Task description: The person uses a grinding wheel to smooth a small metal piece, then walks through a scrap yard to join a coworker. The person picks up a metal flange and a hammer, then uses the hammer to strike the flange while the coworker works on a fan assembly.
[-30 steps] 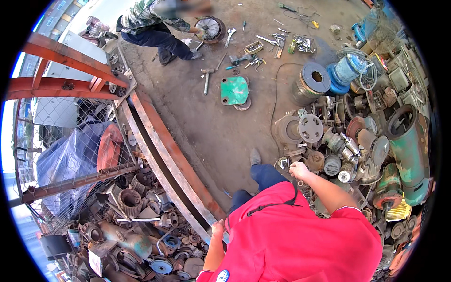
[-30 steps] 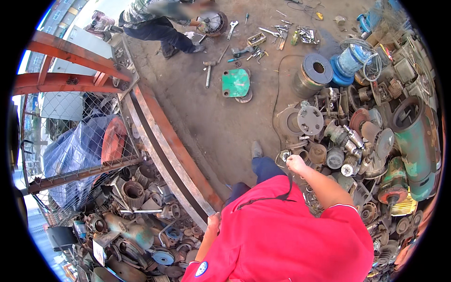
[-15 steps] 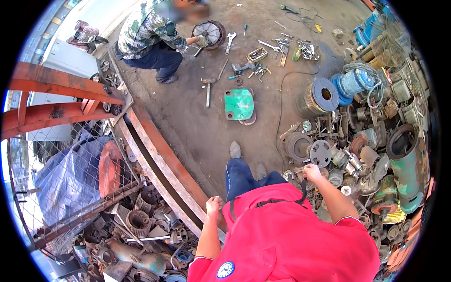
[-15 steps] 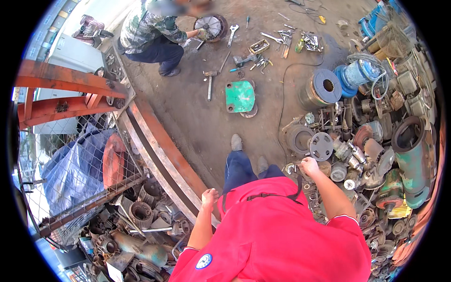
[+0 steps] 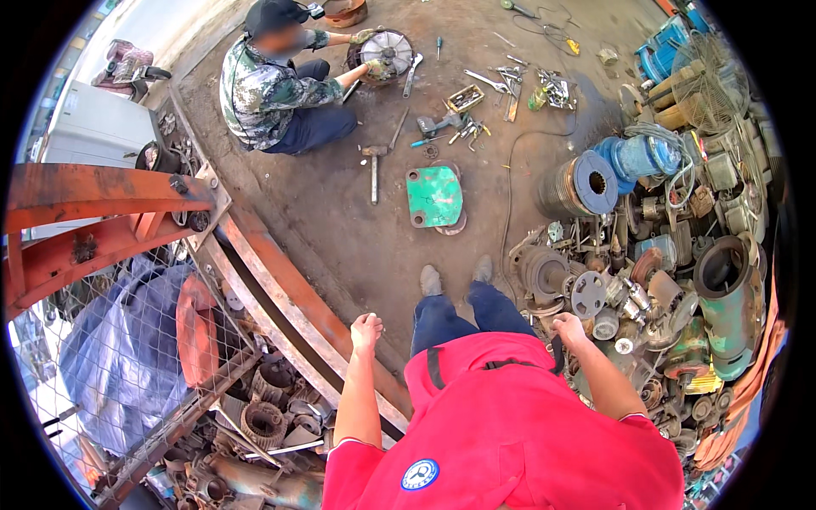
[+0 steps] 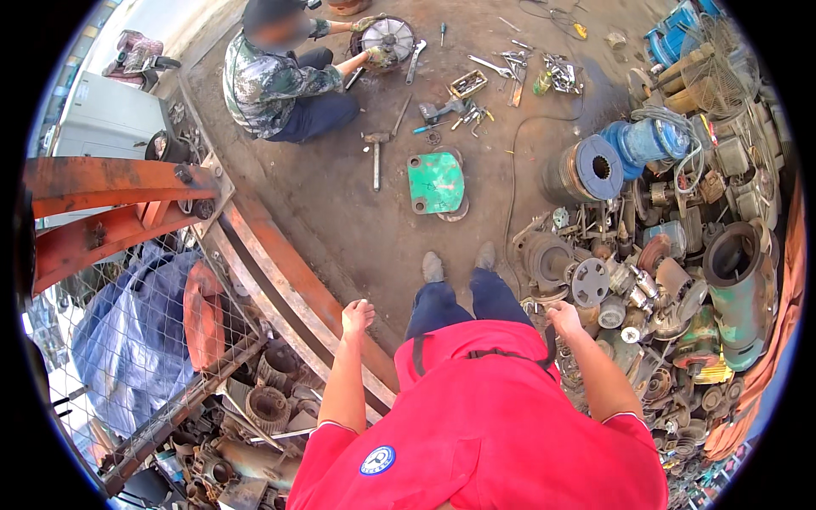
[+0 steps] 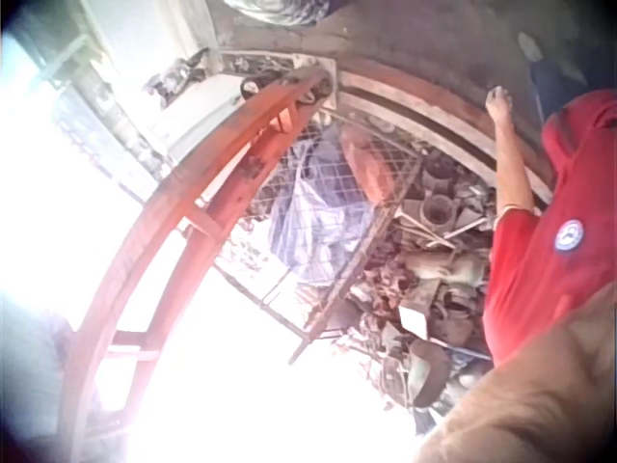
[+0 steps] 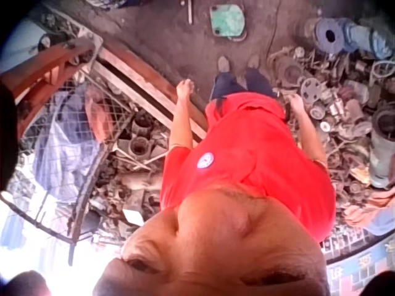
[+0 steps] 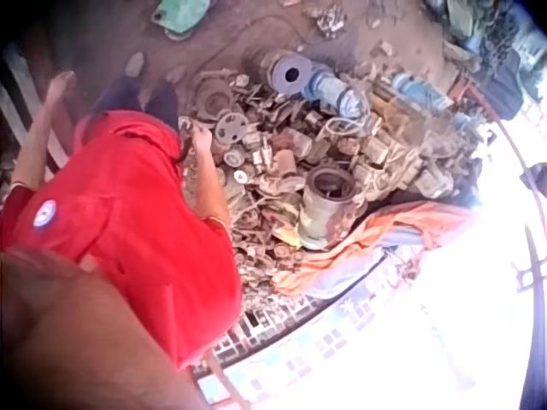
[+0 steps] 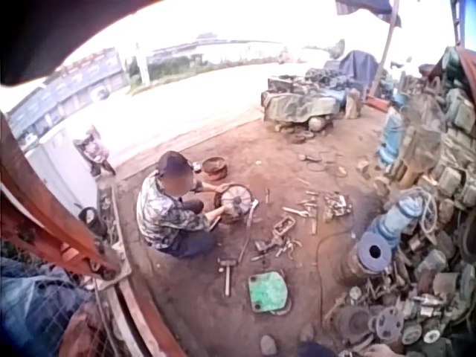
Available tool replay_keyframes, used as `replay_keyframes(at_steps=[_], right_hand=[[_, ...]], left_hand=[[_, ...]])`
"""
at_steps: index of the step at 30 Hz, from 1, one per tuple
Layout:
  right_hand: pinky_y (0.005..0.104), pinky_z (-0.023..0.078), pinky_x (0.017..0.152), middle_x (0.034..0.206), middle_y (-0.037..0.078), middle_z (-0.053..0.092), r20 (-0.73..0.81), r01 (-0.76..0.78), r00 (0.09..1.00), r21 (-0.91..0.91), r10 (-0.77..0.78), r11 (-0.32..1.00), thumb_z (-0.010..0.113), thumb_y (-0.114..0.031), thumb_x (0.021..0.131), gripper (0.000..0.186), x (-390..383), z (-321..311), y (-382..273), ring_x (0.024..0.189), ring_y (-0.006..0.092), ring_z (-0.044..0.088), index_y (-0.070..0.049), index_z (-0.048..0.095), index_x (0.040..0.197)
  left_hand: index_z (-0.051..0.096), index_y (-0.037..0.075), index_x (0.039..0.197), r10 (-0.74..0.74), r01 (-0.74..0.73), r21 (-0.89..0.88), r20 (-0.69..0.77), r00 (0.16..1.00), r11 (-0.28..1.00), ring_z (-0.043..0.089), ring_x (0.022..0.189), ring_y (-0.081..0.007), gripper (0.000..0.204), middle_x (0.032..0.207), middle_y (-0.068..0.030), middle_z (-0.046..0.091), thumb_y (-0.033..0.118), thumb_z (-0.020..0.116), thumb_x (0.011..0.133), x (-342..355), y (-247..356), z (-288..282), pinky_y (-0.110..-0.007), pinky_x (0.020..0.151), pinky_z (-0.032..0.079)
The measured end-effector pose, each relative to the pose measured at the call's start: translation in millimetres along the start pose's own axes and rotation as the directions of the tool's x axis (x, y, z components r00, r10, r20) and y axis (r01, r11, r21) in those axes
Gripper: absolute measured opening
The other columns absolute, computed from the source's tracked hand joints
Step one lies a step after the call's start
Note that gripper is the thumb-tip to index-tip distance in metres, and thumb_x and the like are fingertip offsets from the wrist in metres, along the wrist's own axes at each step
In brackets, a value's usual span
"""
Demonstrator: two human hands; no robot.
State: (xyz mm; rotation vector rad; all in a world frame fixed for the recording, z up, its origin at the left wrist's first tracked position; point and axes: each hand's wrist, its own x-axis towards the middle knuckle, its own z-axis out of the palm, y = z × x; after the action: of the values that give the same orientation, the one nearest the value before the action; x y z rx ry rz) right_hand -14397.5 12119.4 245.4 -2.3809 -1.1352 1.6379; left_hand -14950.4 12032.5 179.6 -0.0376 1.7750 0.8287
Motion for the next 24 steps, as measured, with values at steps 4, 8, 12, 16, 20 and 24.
replay_keyframes(at_steps=[4, 8, 12, 16, 20, 24], right_hand=[[0.0279, 0.047, 0.057, 0.083, 0.008, 0.067, 0.027, -0.065, 0.998, 0.113, 0.062, 0.991, 0.057, -0.01, 0.087, 0.032, -15.6, -3.2, -81.6, 0.068, 0.0144, 0.063, 0.006, 0.058, 0.115], [0.0286, 0.047, 0.056, 0.086, 0.008, 0.067, 0.0, -0.01, 1.0, 0.013, 0.01, 1.0, 0.057, -0.01, 0.088, 0.033, 29.0, -12.6, -55.3, 0.068, 0.0147, 0.062, 0.005, 0.057, 0.117], [0.0286, 0.047, 0.055, 0.084, 0.008, 0.066, 0.015, -0.023, 1.0, -0.01, 0.024, 1.0, 0.058, -0.009, 0.088, 0.032, 37.3, -11.5, -54.2, 0.066, 0.0145, 0.061, 0.004, 0.058, 0.117], [0.0285, 0.046, 0.054, 0.083, 0.007, 0.065, 0.042, -0.071, 0.997, 0.032, 0.07, 0.997, 0.059, -0.009, 0.088, 0.031, 34.0, -6.9, -66.3, 0.066, 0.0147, 0.06, 0.004, 0.058, 0.116], [0.0282, 0.046, 0.053, 0.081, 0.007, 0.065, 0.043, -0.073, 0.997, 0.062, 0.07, 0.995, 0.059, -0.009, 0.088, 0.029, 32.4, -8.3, -64.6, 0.065, 0.0143, 0.06, 0.004, 0.059, 0.114], [0.0278, 0.046, 0.053, 0.081, 0.007, 0.066, 0.013, -0.03, 0.999, 0.047, 0.029, 0.998, 0.059, -0.01, 0.088, 0.025, 21.7, -6.3, -78.1, 0.063, 0.0131, 0.059, 0.004, 0.061, 0.108]], left_hand=[[0.06, -0.004, 0.112, -0.062, 0.062, 0.036, -0.006, 0.998, 0.997, 0.059, 0.064, -0.0115, 0.031, 0.083, -0.0069, 0.067, 0.02, 0.058, 0.093, -5.3, -2.5, 14.0, -0.024, 0.053, 0.045], [0.061, -0.003, 0.111, -0.184, 0.183, 0.081, 0.005, 0.983, 0.98, 0.061, 0.065, -0.0133, 0.029, 0.083, -0.0071, 0.067, 0.02, 0.058, 0.093, -8.1, -40.0, 17.6, -0.026, 0.051, 0.045], [0.061, -0.001, 0.111, -0.269, 0.269, 0.156, -0.017, 0.963, 0.951, 0.063, 0.069, -0.0138, 0.028, 0.086, -0.0073, 0.067, 0.022, 0.057, 0.095, -14.0, -69.0, 11.0, -0.024, 0.053, 0.048], [0.059, -0.002, 0.109, -0.251, 0.247, 0.097, 0.029, 0.968, 0.964, 0.06, 0.065, -0.012, 0.026, 0.083, -0.0068, 0.065, 0.02, 0.056, 0.096, -6.9, -79.8, 1.3, -0.023, 0.052, 0.046], [0.063, -0.002, 0.108, -0.196, 0.196, 0.095, -0.005, 0.981, 0.976, 0.062, 0.065, -0.0124, 0.029, 0.081, -0.0064, 0.067, 0.021, 0.059, 0.093, -2.3, -53.7, 12.2, -0.025, 0.051, 0.046], [0.063, -0.003, 0.107, -0.12, 0.118, 0.095, 0.013, 0.993, 0.988, 0.061, 0.064, -0.0117, 0.028, 0.081, -0.0061, 0.067, 0.021, 0.058, 0.093, -5.7, -21.1, 24.4, -0.025, 0.051, 0.045]])
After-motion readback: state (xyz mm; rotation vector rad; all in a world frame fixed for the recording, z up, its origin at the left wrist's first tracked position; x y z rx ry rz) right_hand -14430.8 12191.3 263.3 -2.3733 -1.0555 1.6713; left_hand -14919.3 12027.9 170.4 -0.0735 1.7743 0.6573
